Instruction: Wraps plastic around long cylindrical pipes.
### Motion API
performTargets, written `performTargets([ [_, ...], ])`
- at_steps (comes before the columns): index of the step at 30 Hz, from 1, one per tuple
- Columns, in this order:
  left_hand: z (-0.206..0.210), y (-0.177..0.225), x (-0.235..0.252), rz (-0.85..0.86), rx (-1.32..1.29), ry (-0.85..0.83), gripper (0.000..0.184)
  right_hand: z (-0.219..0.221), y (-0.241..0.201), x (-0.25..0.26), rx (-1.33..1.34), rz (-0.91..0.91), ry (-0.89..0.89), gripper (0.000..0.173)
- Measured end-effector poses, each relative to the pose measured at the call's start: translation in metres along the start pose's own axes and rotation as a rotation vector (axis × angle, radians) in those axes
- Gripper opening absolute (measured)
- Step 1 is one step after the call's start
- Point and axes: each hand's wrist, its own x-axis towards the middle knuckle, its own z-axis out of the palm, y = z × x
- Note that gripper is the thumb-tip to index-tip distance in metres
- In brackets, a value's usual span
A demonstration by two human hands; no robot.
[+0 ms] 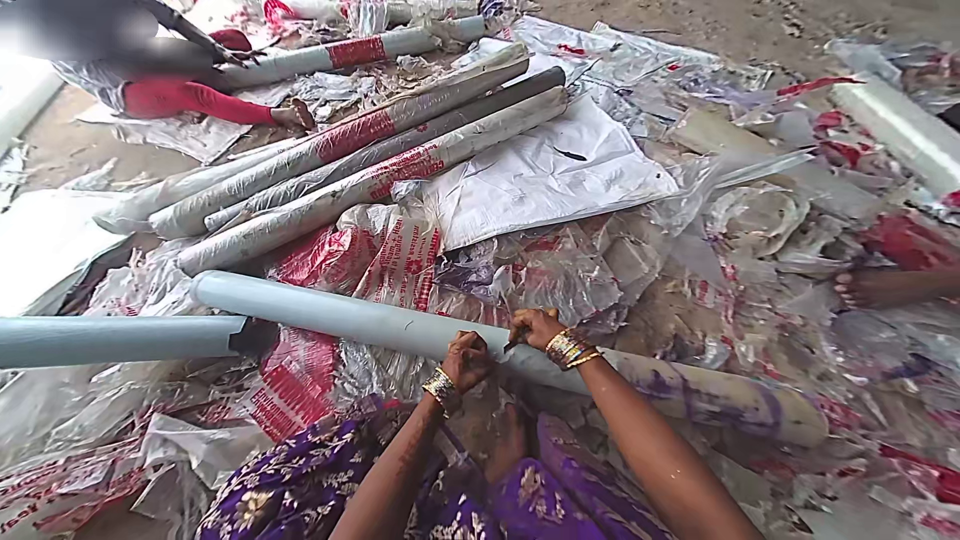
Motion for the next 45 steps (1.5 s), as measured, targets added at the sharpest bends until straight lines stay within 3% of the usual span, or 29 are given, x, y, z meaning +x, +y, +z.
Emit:
performTargets([
  [14,0.003,-0.003,0.001,0.022,0.003,0.013,0.017,0.003,-0.001,-0.010,0.015,0.061,0.063,0.022],
  [20,-0.001,-0.001,0.001,0.006,0.029,-0.018,0.018,-0.011,0.021,-0.017,0.011,0.112,0.042,0.021],
  [25,0.002,-0.002,0.003,0.009,0.036,-0.002,0.020,-0.006,0.012,-0.016,0.138,0.067,0.121,0.020],
  [33,-0.004,0.002,0.004,-0.033,0.036,-0.058,0.021,-0.014,0.016,-0.021,-0.030,0.140,-0.037,0.019],
  [37,0.000,-0.002,0.004,0.017,0.028,-0.028,0.022,-0.005,0.010,-0.018,0.095,0.113,0.114,0.020],
  [42,-0.004,0.002,0.003,-0.013,0.050,-0.069,0.024,-0.005,0.015,-0.023,0.023,0.169,0.082,0.021],
  [45,-0.004,0.010,0.003,-0.102,0.068,-0.032,0.031,-0.013,0.034,-0.050,0.056,0.260,0.340,0.023],
])
